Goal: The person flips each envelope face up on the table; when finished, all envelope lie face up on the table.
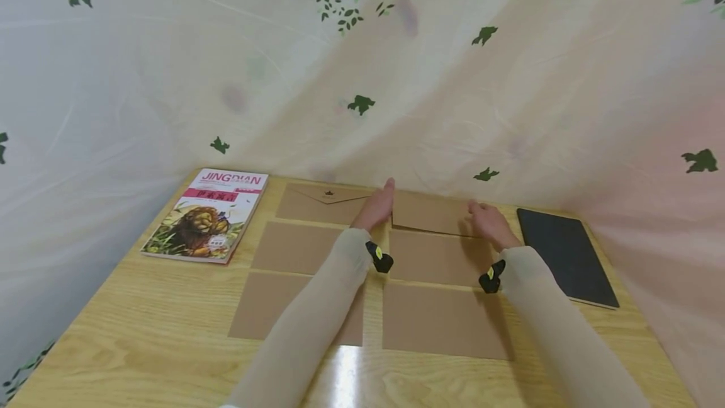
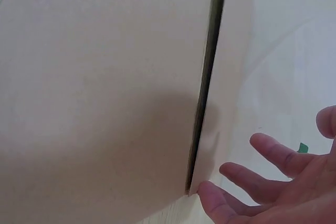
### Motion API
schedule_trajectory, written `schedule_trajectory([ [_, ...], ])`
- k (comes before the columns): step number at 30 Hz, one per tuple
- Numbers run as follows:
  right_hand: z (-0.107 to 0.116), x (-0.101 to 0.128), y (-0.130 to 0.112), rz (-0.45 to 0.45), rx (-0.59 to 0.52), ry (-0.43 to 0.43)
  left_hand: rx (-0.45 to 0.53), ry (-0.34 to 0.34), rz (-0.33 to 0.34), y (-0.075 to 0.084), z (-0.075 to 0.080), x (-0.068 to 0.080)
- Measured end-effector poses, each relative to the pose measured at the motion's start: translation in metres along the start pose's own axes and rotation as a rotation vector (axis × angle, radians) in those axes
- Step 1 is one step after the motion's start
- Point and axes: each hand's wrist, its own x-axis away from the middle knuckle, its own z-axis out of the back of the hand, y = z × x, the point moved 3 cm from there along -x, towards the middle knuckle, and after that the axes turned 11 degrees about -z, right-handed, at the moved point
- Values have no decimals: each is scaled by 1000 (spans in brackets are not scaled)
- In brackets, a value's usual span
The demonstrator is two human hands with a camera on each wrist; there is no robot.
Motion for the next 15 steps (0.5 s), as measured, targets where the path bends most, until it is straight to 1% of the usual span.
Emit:
schedule_trajectory([
  [2,1,0,1,3,-10,3,3,14,-19,3,1,0],
  [5,2,0,2,7,-18,4,50,32,-40,5,1,0],
  [9,3,2,3,5,-20,14,95,54,-50,5,1,0],
  [10,3,2,4,6,-21,19,90,60,-54,5,1,0],
  [13,3,2,4,-3,-52,33,88,69,-61,5,1,0],
  [15,3,3,4,0,-86,34,110,73,-71,6,0,1],
])
